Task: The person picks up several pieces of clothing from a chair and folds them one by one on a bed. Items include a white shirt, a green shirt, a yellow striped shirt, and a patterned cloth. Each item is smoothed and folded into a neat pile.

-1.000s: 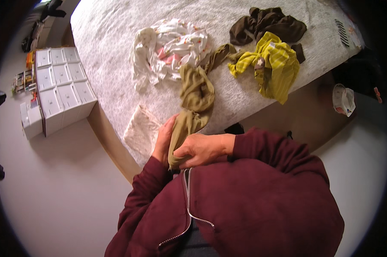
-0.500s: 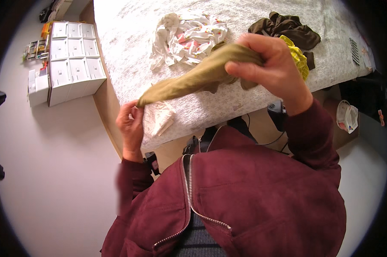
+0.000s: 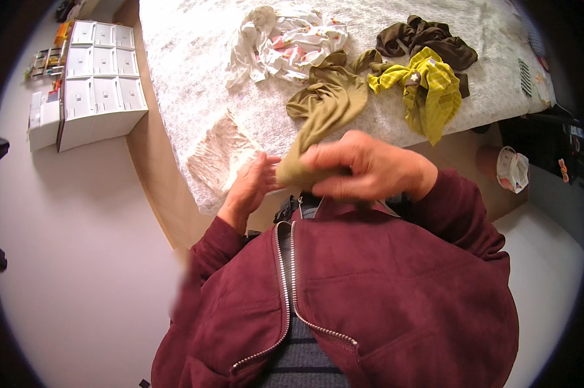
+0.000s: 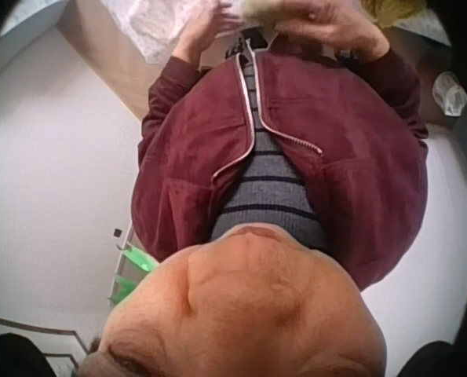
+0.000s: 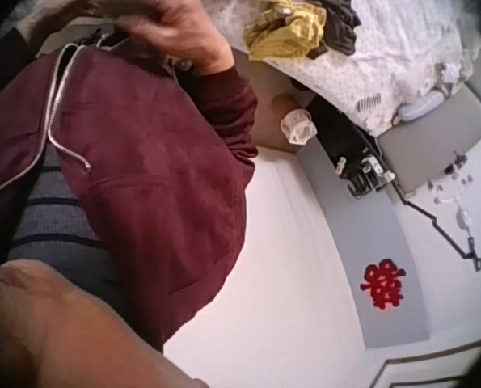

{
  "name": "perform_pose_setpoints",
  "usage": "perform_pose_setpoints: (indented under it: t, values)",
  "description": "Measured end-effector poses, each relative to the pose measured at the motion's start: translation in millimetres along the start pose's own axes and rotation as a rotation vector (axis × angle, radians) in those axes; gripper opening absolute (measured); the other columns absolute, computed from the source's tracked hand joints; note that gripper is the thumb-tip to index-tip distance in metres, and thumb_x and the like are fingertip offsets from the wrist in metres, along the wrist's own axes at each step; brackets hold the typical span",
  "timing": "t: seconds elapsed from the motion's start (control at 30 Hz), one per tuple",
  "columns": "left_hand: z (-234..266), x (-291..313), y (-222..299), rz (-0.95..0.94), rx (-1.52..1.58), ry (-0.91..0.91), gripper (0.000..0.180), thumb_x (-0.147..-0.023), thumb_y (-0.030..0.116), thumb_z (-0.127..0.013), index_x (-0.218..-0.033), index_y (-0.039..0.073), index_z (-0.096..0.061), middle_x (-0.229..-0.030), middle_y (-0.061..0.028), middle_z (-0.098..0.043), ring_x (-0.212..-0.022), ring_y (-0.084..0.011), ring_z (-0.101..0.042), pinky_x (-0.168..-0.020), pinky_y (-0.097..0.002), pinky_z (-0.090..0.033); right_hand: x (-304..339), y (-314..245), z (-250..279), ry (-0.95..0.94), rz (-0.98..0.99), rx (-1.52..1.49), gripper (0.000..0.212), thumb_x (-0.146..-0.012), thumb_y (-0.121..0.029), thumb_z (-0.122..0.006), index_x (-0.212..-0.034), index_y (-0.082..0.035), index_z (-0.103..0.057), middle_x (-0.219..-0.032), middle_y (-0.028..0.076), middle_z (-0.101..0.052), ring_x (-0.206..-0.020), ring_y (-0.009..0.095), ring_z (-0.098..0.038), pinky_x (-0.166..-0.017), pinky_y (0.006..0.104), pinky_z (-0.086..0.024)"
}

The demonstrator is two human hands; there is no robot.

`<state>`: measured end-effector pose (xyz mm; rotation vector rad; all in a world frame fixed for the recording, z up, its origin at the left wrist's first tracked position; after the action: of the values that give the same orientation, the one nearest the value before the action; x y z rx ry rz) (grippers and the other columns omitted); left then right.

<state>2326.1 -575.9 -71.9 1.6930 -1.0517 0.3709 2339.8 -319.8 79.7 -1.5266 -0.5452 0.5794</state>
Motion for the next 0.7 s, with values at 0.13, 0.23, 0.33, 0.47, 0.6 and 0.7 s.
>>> perform_pose_setpoints:
  t: [0.13, 0.23, 0.33, 0.47, 0.6, 0.7]
  values:
    - [-16, -21, -22, 0.238, 0.372, -0.238, 0.059, -0.098, 0.049, -0.052, -0.128, -0.002, -0.051, -0.113, -0.0138, -0.064, -0.094, -0.0202, -0.066, -0.081, -0.0342, -0.056, -18, -10, -51, -0.248, 0.171, 0.121, 0.019, -0.084, -0.008, -0.068, -0.102, -0.004, -0.062, -0.081, 0.016, -0.063, -0.073, 0.034, -0.063, -0.066, 0.0364, -0.05]
    - [-8, -29, -19, 0.097, 0.383, -0.147, 0.038, -0.098, 0.024, -0.059, -0.125, -0.002, -0.053, -0.113, -0.0123, -0.065, -0.095, -0.0211, -0.067, -0.084, -0.0352, -0.056, -22, -1, -64, -0.253, 0.081, 0.036, 0.014, -0.087, -0.014, -0.067, -0.09, -0.003, -0.058, -0.07, 0.015, -0.058, -0.062, 0.031, -0.055, -0.059, 0.0368, -0.045]
    - [8, -25, -12, -0.011, 0.319, -0.029, 0.03, -0.095, 0.009, -0.06, -0.122, -0.003, -0.055, -0.112, -0.0123, -0.067, -0.095, -0.0216, -0.067, -0.084, -0.0353, -0.056, -19, 14, -68, -0.261, 0.022, 0.058, 0.023, -0.09, -0.018, -0.066, -0.081, -0.002, -0.053, -0.062, 0.013, -0.051, -0.054, 0.027, -0.044, -0.054, 0.0363, -0.04]
    - [15, -5, 1, -0.177, 0.147, 0.013, 0.022, -0.093, 0.004, -0.06, -0.113, -0.002, -0.062, -0.105, -0.0093, -0.068, -0.092, -0.0167, -0.066, -0.081, -0.0294, -0.055, -11, 50, -66, -0.273, -0.154, 0.061, 0.037, -0.093, -0.03, -0.064, -0.073, -0.002, -0.05, -0.059, 0.013, -0.047, -0.055, 0.024, -0.043, -0.053, 0.0371, -0.038]
    - [4, 20, 14, -0.408, -0.625, -0.037, 0.017, -0.079, 0.001, -0.064, -0.096, 0.001, -0.065, -0.085, -0.0031, -0.062, -0.077, -0.0141, -0.057, -0.073, -0.0278, -0.047, -9, 105, -46, -0.321, -0.386, 0.925, 0.027, -0.085, -0.033, -0.067, -0.078, -0.007, -0.062, -0.083, 0.013, -0.06, -0.074, 0.033, -0.062, -0.066, 0.0437, -0.049]
    - [-11, 36, 10, -0.637, -0.962, -0.128, 0.02, -0.068, 0.0, -0.064, -0.088, 0.004, -0.063, -0.081, -0.0097, -0.048, -0.08, -0.0277, -0.052, -0.072, -0.0336, -0.045, -36, 135, -17, 0.035, -0.198, 0.532, 0.012, -0.085, -0.018, -0.068, -0.087, -0.007, -0.065, -0.084, 0.014, -0.065, -0.076, 0.031, -0.065, -0.066, 0.0398, -0.051]
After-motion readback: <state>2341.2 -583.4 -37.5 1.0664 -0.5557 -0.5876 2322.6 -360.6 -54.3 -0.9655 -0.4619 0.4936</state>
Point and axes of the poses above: each hand's wrist, its own x-axis away from the middle knuckle, its own z-axis out of the back of the hand, y = z × x, the point moved 4 cm from there along -x, towards the middle knuckle
